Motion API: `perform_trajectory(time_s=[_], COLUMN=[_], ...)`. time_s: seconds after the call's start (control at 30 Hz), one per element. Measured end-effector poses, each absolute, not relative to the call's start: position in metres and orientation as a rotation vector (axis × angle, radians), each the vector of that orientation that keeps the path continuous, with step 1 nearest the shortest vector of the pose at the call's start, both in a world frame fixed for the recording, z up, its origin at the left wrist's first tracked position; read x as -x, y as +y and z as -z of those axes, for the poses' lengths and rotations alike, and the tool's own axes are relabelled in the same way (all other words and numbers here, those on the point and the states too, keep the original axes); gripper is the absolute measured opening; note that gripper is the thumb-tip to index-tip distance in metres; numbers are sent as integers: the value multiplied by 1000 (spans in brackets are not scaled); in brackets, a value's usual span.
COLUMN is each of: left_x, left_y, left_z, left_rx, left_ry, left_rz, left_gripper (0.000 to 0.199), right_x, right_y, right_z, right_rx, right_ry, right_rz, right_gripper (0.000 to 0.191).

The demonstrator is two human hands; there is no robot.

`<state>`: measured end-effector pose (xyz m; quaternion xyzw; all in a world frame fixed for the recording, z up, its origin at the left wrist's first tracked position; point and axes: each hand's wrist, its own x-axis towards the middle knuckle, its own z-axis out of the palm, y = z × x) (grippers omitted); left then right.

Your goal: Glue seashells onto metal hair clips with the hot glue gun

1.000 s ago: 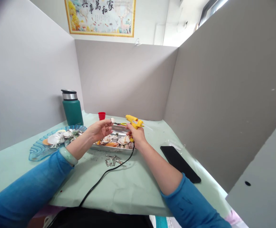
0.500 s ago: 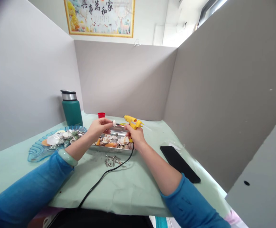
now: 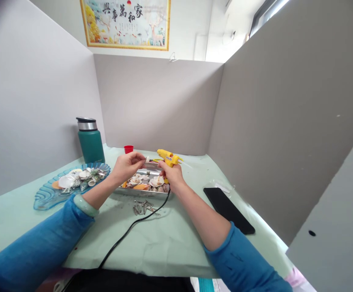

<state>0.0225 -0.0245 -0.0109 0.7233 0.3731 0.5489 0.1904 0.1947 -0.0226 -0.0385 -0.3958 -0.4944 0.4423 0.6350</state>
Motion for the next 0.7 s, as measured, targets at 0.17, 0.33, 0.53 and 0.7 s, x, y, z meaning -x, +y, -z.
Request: perform_trajectory(time_s=[0.17, 0.33, 0.53, 0.7], left_x=[-18, -16, -13, -12], left_y=[-23, -23, -22, -29], left_z=[12, 10, 12, 10], left_rx=[-2288, -2293, -2516, -2789], left_ry=[1105, 1193, 1295, 1387], left_rz=[-1586, -1545, -1558, -1513], left_gripper=[9, 6, 10, 20], right_x=[-195, -195, -195, -195], right_y=[-23, -24, -23, -23], right_z=[39, 38, 39, 40], right_rx=[906, 904, 902, 899], right_ry=[-1151, -1146, -1147, -1151], right_rz=[-1007, -1010, -1013, -1014], right_gripper=[23, 26, 22, 23])
